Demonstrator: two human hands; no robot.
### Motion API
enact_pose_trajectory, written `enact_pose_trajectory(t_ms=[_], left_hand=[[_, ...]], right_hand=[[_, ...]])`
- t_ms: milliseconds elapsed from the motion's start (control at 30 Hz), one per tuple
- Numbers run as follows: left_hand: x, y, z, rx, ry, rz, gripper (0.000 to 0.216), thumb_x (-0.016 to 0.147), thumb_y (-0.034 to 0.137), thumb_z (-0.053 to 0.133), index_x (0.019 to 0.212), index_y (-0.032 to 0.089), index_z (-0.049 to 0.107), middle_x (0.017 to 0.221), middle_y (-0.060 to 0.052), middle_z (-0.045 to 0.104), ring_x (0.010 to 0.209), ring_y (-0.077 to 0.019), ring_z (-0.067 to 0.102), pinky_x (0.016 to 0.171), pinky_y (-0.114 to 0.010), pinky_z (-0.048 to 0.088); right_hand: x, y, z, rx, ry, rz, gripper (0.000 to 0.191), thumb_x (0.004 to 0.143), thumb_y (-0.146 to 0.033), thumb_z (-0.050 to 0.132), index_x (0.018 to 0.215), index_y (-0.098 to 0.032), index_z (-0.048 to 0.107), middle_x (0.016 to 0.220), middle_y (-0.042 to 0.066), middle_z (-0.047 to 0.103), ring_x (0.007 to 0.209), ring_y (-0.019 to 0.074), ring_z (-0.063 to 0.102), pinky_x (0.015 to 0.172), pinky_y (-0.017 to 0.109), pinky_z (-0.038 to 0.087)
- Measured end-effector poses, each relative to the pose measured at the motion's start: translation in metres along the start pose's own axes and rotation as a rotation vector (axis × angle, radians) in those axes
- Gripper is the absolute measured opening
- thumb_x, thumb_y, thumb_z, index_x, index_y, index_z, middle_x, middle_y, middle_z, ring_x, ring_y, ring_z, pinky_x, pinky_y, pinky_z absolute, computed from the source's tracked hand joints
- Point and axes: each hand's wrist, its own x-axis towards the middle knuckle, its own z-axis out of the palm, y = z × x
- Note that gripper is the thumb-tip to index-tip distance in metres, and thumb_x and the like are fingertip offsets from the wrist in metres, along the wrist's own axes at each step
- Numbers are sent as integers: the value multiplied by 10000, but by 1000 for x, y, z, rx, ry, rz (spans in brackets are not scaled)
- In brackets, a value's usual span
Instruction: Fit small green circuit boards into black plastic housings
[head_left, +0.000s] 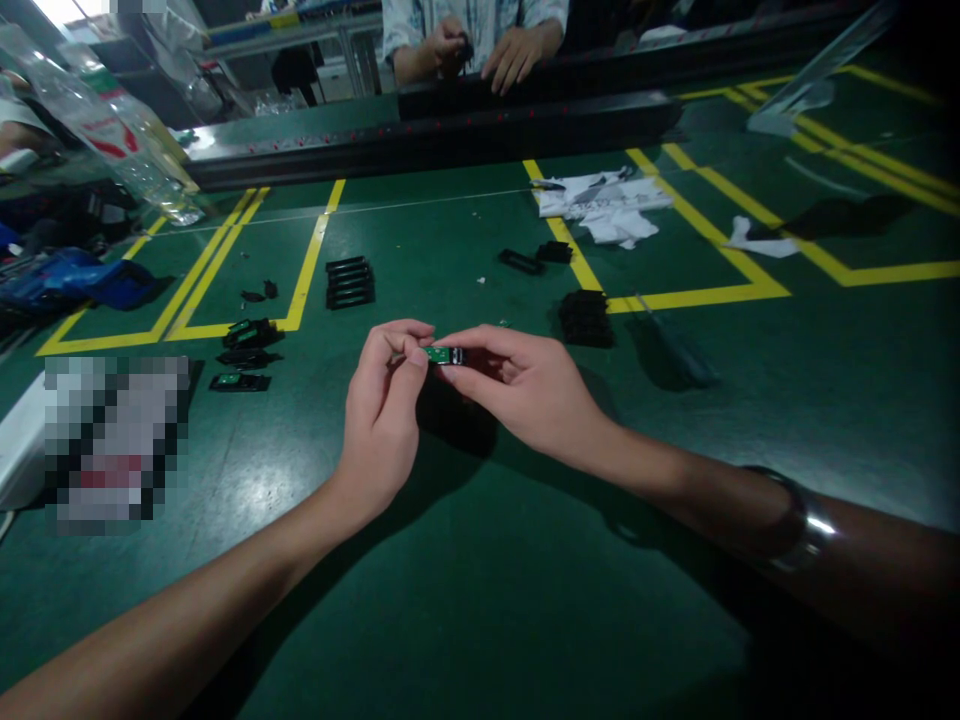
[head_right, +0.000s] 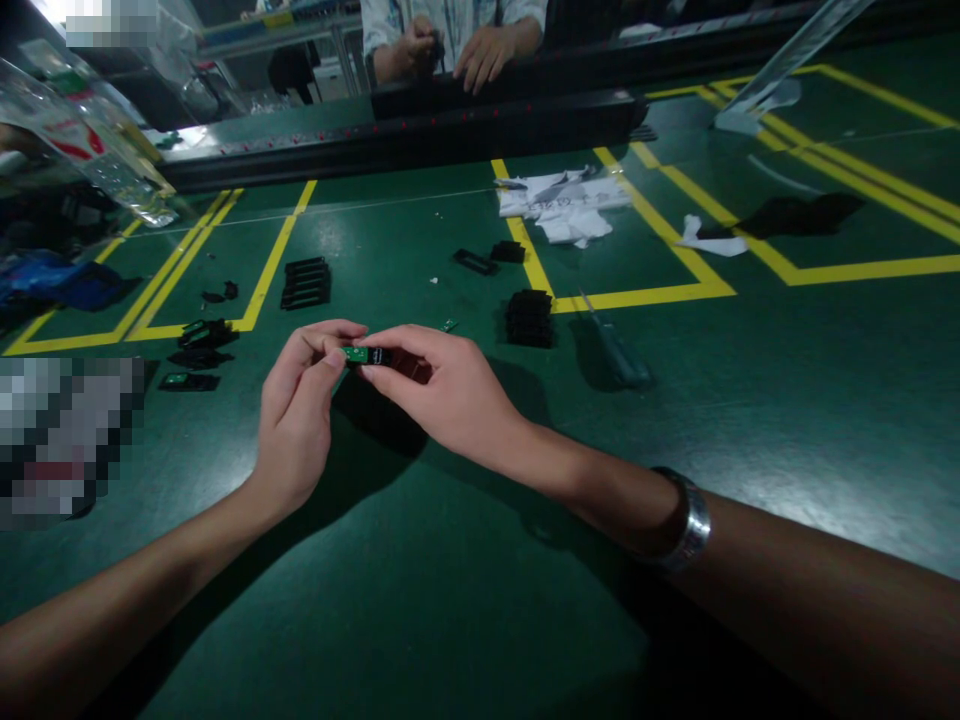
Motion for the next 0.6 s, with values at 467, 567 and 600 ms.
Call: enact_pose_trajectory(t_ms=[467, 567, 600], left_hand=[[-2, -2, 2, -177, -15, -65, 125, 1017, 257, 565, 904, 205, 566, 1101, -50, 637, 893, -149, 604, 783, -285, 517], [-3, -1, 1, -147, -14, -90, 140, 1026, 291, 559, 917, 205, 577, 1093, -43, 635, 752, -116, 563, 642, -255, 482], [-3, -1, 1, -142, -17, -98, 145, 1029, 305, 561, 925, 205, 581, 1091, -41, 633, 714, -106, 548, 604, -250, 464]], right_hand=[[-2, -1, 1, 119, -21, 28, 239, 933, -220, 738, 1167, -217, 787, 859, 9, 759, 723, 150, 716, 665, 273, 603], [-1, -1, 1, 130, -11, 28, 247, 926, -207, 743, 1168, -224, 791, 907, 16, 777, 764, 158, 734, 694, 281, 620], [-1, -1, 1, 138, -9, 25, 248, 923, -200, 744, 1165, -226, 793, 933, 19, 783, 780, 160, 739, 703, 282, 623]])
